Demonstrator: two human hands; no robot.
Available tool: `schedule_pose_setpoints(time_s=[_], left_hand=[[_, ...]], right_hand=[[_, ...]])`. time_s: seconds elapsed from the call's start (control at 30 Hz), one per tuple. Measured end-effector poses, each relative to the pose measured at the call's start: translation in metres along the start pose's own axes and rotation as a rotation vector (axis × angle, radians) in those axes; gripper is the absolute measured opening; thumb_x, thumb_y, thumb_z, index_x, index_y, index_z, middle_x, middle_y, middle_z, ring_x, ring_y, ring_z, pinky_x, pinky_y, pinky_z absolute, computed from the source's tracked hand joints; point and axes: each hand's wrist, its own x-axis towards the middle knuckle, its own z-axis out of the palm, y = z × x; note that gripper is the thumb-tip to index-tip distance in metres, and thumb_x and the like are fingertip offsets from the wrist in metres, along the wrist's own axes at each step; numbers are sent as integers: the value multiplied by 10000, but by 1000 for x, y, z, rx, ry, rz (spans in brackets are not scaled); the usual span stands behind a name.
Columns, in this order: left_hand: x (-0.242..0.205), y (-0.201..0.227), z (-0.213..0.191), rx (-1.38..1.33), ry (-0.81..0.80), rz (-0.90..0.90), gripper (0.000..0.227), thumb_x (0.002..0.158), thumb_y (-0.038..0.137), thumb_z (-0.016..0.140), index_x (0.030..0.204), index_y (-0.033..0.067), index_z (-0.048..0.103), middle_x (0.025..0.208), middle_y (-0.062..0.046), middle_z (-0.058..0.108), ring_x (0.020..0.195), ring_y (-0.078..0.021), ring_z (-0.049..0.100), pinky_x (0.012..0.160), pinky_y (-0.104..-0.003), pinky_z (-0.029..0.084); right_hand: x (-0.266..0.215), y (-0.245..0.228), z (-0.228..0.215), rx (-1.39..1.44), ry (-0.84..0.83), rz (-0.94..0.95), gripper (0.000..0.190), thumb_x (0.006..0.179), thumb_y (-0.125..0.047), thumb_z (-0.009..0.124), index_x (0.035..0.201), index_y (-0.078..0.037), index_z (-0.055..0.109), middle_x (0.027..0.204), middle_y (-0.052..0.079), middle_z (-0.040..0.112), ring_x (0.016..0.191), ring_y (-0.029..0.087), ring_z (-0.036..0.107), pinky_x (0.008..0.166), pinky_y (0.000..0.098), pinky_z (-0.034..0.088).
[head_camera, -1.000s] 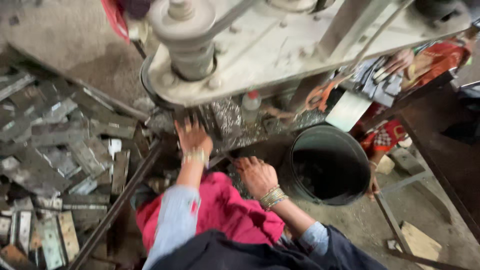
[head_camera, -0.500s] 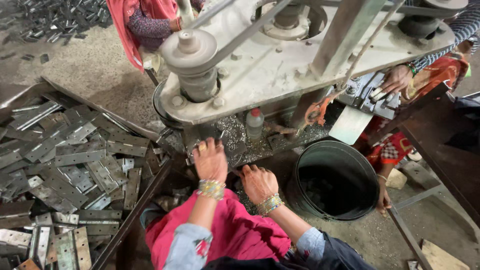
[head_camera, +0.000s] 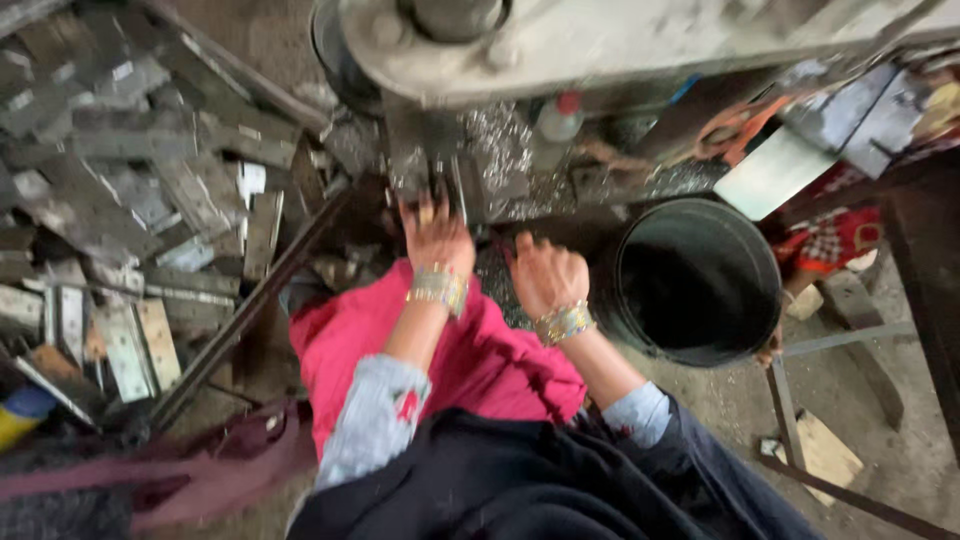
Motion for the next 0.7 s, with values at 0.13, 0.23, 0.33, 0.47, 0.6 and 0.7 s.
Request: schedule_pose_setpoints(time_s=[0.13,0.23,0.33,0.47,0.6,0.7], left_hand=[[39,3,-5,21,-154,-105,450,1003,247,412,1365,106,639,1604,-81,424,1502,-330,313,1214,-656,31],[55,4,-9,6,-158,-140,463,991,244,427,1387,112,626,1613,-67,405,1502,-315,321,1219,-657,27],[42,3,-10,-10,-149,-123,468,938,245,449,1340,106,644,1598,-70,409,1481,-309,323,1198,-650,27],[11,2,-15,-10,-51,-38,422,1039,235,441,1318,64,706,1577,-111,505,1509,-325,377,1264,-635,55],[19,1,-22,50,-38,-41,392,986,254,448,1158,62,743,1520,-109,529,1452,-332,403,1219,-646,65],[8,1,-11,51,11,-26,372,991,258,468,1133,63,752,1518,-114,546,1450,-330,427,1232,-638,75]], right_hand=[[-15,12,34,19,2,-12,232,952,-351,614,992,-123,619,817,110,719,700,308,726,540,443,546],[-39,29,88,127,-156,110,338,963,-372,584,1175,-109,581,811,132,710,686,329,728,551,479,552],[-58,42,154,144,-293,106,269,1017,-328,542,1188,-121,528,887,175,702,733,368,728,573,499,569],[-76,53,197,248,-288,97,282,996,-316,547,1200,-125,510,904,182,720,790,398,716,640,526,566],[-51,63,189,219,-277,58,356,1010,-317,526,1297,-107,499,925,182,725,796,397,726,670,523,576],[-64,58,195,203,-295,79,417,1049,-348,502,1389,-109,475,968,185,730,835,403,730,718,526,581]])
